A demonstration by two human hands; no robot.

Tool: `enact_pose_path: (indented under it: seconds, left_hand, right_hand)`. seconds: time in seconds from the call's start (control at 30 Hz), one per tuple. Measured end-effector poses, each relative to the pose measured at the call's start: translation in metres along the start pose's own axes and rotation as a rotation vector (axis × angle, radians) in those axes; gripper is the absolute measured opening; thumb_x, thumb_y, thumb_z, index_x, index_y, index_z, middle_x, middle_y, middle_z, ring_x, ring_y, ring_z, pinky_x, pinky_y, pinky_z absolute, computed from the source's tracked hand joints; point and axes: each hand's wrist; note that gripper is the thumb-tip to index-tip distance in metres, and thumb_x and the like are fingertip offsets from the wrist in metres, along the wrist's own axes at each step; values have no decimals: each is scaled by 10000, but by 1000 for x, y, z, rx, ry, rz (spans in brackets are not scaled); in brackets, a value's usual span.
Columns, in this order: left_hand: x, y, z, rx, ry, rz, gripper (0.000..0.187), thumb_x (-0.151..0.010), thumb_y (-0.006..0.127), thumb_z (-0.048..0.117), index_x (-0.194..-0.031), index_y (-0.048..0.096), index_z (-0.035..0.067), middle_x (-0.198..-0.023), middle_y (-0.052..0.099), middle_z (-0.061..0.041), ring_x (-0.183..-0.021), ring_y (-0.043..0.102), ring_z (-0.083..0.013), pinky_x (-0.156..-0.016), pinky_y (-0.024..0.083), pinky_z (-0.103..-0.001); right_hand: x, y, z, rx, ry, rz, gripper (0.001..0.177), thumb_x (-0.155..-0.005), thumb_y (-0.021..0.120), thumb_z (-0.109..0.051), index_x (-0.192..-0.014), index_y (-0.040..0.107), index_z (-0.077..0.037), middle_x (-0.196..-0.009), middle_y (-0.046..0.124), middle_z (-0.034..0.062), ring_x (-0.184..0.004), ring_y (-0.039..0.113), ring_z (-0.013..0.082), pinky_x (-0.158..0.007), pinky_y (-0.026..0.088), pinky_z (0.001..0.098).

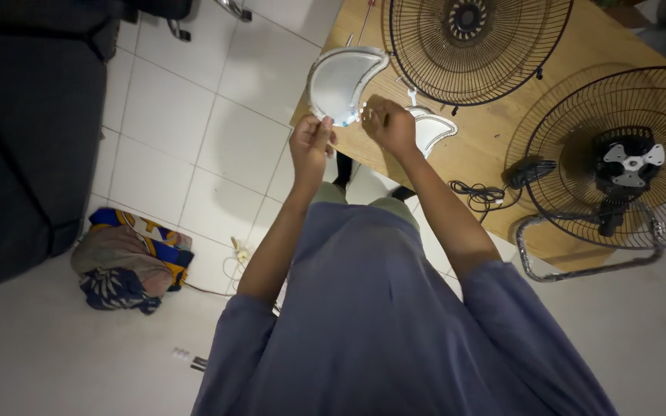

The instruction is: The person assembles a standing fan on a wooden table. They attach the metal stand to the fan motor, secure it with a screwdriver, then place the fan head onto the stand and attach the front grill.

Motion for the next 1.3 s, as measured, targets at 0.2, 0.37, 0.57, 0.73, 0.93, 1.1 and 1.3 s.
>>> enact_pose_path:
  seconds: [0.2,0.37,0.57,0.73,0.93,1.1,1.3]
  left_hand:
    - [-9,70,27,36,26,-153,181,-1038,625,188,-1065,580,15,-937,732,-103,-852,761,-177,-664,635,-296]
    - [8,148,40,133,11,-390,158,-1042,636,142,-1018,543,17,-945,735,-136,-917,780,-224,-760,669,-341]
    - [52,238,43,131,-25,-623,164,-1045,645,154,-1035,567,10,-1014,745,-140,-984,767,-223,-807,636,-310]
    - [88,288,31,150,-53,-723,174,-1022,671,143,-1033,579,-5,-1001,736,-127,-940,749,-171,-838,653,-305]
    - [114,318,6,160,-84,-795,155,-1027,683,101,-1047,602,-29,-1013,725,-117,-926,720,-138,-862,619,-288]
    - [127,333,-6,113,-105,-799,137,-1033,661,99,-1038,598,-23,-1045,732,-117,-959,724,-140,-873,627,-293]
    - [139,340,-18,-11,-113,-754,159,-1040,656,139,-1038,611,-14,-1000,738,-114,-942,730,-144,-869,638,-302]
  right_hand:
    - [38,-100,-56,-251,291,223,113,-910,821,-68,-974,762,4,-700,588,-23,-630,496,39,-567,403,221]
    - [69,-204,-112,-501,262,406,103,-915,805,8,-985,742,49,-904,684,42,-697,576,49,-594,473,193]
    - [101,-281,-146,-443,244,587,138,-878,811,26,-997,749,61,-1028,725,95,-764,668,74,-628,534,199]
    - [130,-320,-148,-164,144,699,148,-886,842,23,-1012,767,10,-1009,700,90,-860,657,119,-715,525,243]
    - [155,-347,-128,109,74,802,231,-812,904,24,-997,776,-31,-950,659,83,-866,641,173,-727,509,294]
    - [170,-352,-110,22,120,833,196,-851,871,14,-1021,785,-34,-974,670,74,-875,648,159,-731,516,282]
    - [182,-345,-90,-199,274,840,135,-882,850,-18,-1006,798,-34,-939,637,31,-765,550,64,-625,412,224]
Point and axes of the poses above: each hand's wrist, its own x-axis away from the middle knuckle, its own y-axis out of the palm, z = x × y
